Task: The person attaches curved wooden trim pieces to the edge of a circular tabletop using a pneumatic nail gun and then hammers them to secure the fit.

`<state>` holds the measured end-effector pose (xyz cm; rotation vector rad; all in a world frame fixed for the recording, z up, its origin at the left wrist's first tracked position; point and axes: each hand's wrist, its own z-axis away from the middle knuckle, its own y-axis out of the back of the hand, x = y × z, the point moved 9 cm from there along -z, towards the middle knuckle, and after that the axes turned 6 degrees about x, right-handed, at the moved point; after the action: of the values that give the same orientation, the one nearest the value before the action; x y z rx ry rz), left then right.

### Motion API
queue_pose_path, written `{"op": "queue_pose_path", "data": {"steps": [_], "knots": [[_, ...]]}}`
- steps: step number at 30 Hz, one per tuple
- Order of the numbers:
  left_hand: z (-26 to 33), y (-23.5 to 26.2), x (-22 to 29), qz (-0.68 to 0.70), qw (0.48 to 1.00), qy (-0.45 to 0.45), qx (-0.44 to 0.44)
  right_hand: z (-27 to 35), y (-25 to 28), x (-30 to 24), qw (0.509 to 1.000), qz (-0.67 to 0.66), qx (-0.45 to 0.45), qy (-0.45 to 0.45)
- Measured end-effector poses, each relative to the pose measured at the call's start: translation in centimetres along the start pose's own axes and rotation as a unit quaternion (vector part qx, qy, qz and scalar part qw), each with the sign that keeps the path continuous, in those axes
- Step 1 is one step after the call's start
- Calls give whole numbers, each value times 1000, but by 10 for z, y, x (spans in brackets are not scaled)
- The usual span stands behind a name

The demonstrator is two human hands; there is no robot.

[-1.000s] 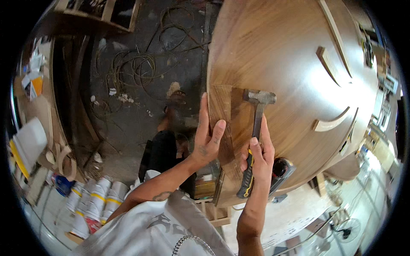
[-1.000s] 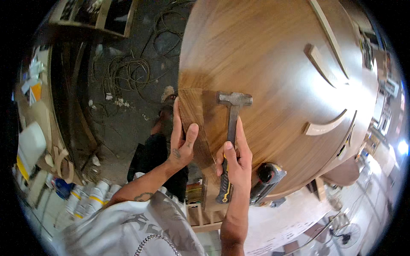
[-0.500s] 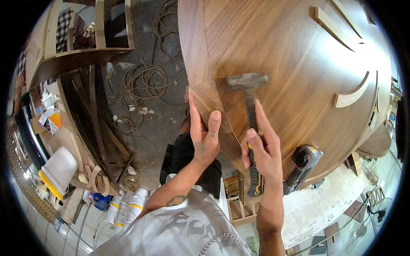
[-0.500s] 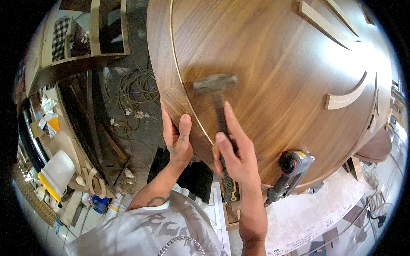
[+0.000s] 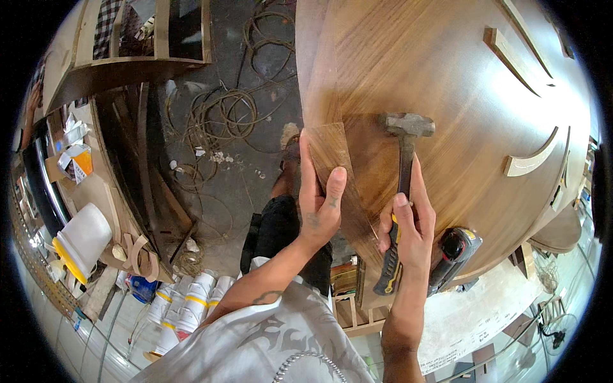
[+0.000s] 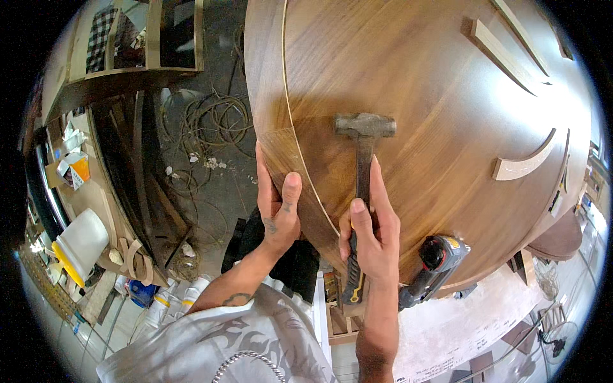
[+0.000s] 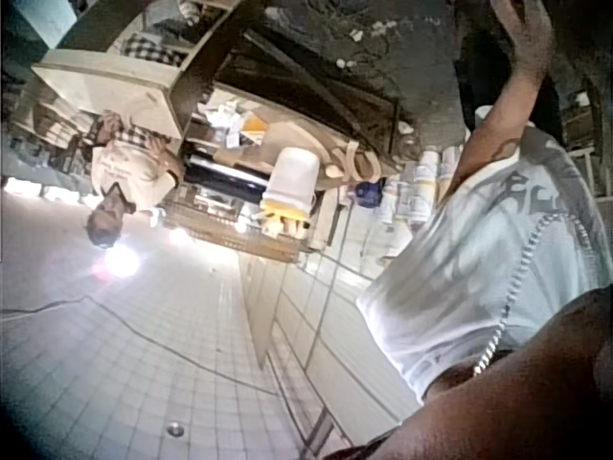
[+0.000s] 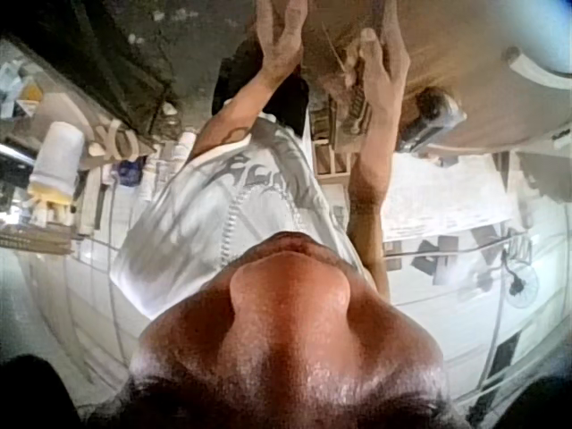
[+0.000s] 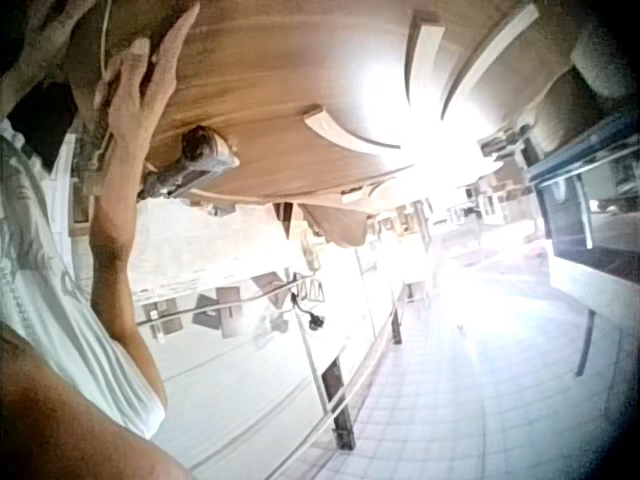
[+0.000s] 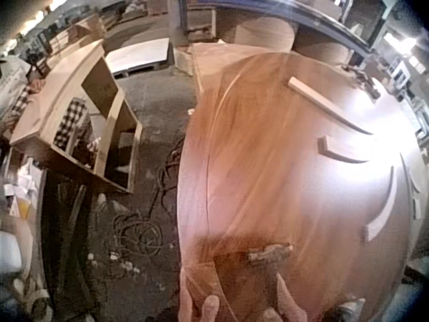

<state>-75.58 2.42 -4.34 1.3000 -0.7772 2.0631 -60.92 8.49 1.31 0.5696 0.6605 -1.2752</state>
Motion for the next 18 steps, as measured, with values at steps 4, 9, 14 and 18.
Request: {"op": "queue_pose_path", "data": {"steps": [4,9,14,18], "knots": [[0,-2,-2,92,994,54,-7,7,-27,0,992,99,-73,0],[-1,-1,0,69,997,40,7,2,-14,3,995,83,-59,3],[-1,-5,5,58,998,19,-13,6,-11,0,996,80,-23,10],[1,-2,3,59,998,24,-17,6,-24,-1,988,129,-82,6]]}}
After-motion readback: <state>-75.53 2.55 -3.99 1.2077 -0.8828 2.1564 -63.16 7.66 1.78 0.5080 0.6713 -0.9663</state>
